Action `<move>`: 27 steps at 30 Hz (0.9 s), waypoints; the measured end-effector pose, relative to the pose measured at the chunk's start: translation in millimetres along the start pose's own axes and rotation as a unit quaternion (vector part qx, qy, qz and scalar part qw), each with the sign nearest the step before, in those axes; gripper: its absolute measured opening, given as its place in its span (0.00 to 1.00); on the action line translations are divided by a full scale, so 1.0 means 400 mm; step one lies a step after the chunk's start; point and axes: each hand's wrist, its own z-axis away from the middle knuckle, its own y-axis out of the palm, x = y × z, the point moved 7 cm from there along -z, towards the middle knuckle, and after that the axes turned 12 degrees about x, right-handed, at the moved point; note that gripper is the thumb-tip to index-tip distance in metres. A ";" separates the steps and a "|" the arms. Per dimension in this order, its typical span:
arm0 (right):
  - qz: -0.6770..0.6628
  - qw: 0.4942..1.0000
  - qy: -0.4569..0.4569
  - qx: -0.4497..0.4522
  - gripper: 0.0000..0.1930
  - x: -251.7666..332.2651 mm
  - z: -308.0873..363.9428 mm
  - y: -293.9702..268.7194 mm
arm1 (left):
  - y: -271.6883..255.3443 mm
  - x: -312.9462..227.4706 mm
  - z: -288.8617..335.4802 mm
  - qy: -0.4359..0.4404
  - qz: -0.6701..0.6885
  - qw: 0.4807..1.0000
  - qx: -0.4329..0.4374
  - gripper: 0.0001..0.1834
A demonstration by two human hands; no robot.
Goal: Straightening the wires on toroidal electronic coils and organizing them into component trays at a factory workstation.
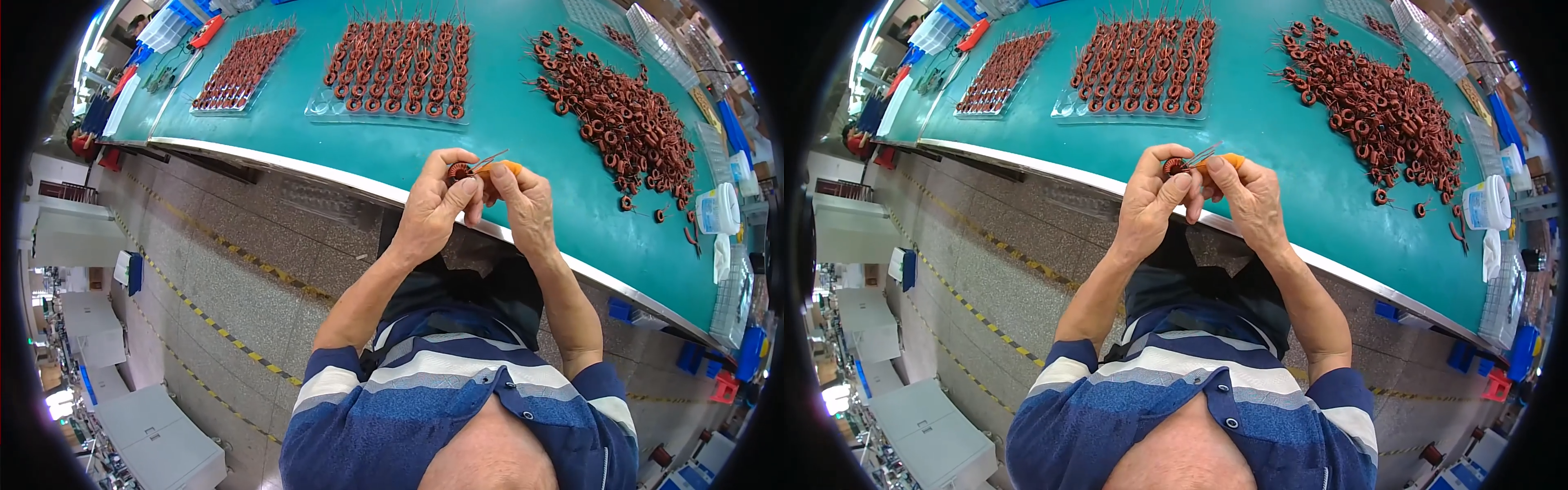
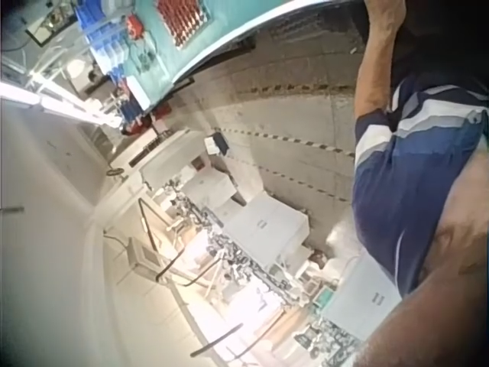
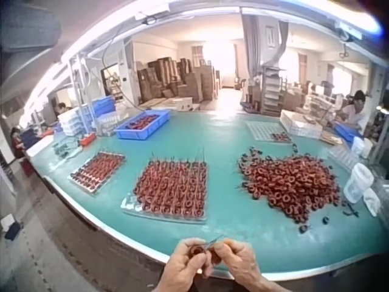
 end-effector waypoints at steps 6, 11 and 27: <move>0.352 0.921 -0.142 -0.089 0.16 0.132 0.049 0.027 | -0.014 -0.010 0.000 -0.042 -0.184 0.982 -0.022 0.14; -0.016 0.999 0.025 -0.039 0.14 0.020 0.019 -0.042 | 0.004 0.001 -0.002 -0.022 -0.115 0.993 0.001 0.14; -0.070 0.994 0.078 0.000 0.11 0.000 0.026 -0.032 | -0.006 0.023 -0.005 -0.070 -0.093 0.993 0.008 0.10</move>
